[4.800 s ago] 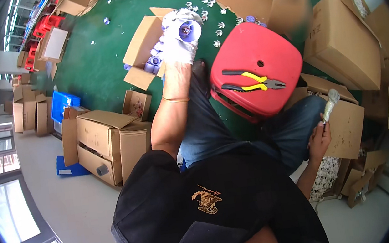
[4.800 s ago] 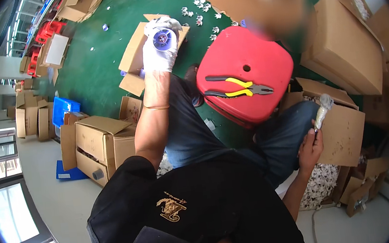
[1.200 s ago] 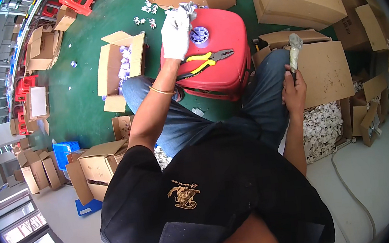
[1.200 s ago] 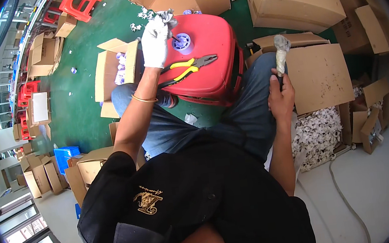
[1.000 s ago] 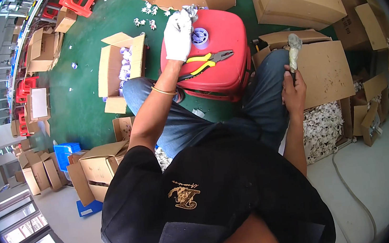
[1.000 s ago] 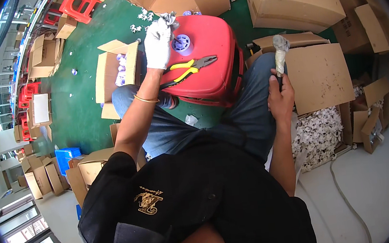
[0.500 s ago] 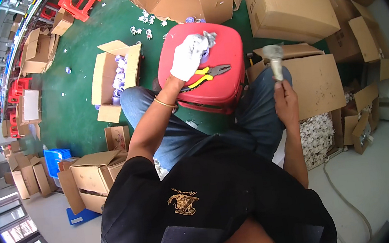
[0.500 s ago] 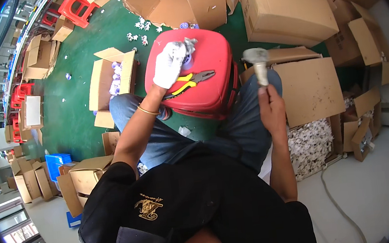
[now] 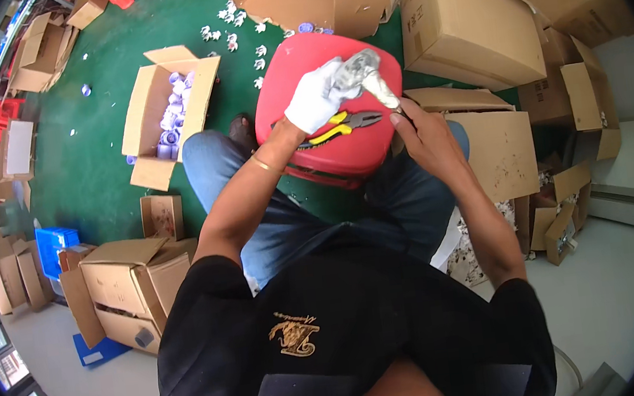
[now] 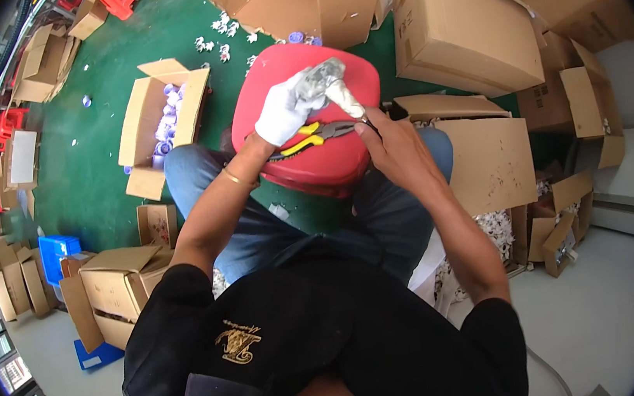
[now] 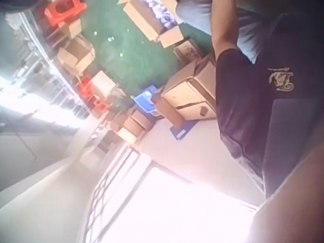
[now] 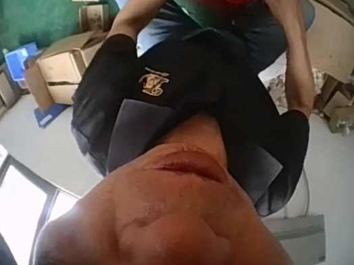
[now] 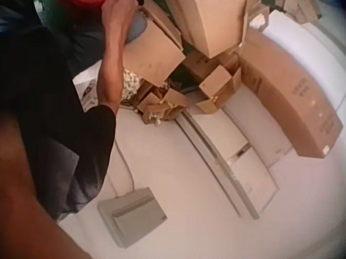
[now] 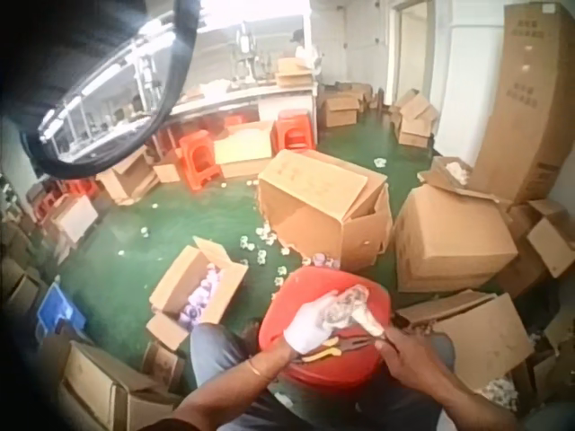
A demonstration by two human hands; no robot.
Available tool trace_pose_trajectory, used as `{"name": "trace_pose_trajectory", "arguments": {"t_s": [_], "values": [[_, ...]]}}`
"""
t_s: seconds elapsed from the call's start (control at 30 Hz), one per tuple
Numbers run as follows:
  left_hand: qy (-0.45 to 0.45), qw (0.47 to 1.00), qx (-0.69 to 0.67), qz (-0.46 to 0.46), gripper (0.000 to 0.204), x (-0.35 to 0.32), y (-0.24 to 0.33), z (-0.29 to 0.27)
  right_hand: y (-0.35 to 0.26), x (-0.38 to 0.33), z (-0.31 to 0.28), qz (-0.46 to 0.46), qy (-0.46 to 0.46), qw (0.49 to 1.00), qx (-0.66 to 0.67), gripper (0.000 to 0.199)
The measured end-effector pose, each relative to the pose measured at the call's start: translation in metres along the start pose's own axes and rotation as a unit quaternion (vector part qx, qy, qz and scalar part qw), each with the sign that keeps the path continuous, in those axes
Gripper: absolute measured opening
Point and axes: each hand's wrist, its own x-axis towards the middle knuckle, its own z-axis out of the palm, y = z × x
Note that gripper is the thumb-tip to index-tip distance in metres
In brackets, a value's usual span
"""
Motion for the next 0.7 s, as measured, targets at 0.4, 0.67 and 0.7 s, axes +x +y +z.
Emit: {"name": "trace_pose_trajectory", "arguments": {"t_s": [0.4, 0.67, 0.7], "values": [[0.213, 0.865, -0.454, -0.008, 0.018, 0.036, -0.001, -0.066, 0.044, -0.070, -0.019, 0.173, 0.145, 0.950, 0.214, 0.034], [0.202, 0.937, -0.262, -0.116, 0.023, 0.008, 0.012, -0.128, 0.086, -0.112, 0.010, 0.191, 0.153, 0.948, 0.203, 0.035], [0.157, 0.957, -0.210, -0.126, 0.024, 0.005, 0.005, -0.131, 0.091, -0.113, 0.014, 0.162, 0.145, 0.959, 0.181, 0.036]]}}
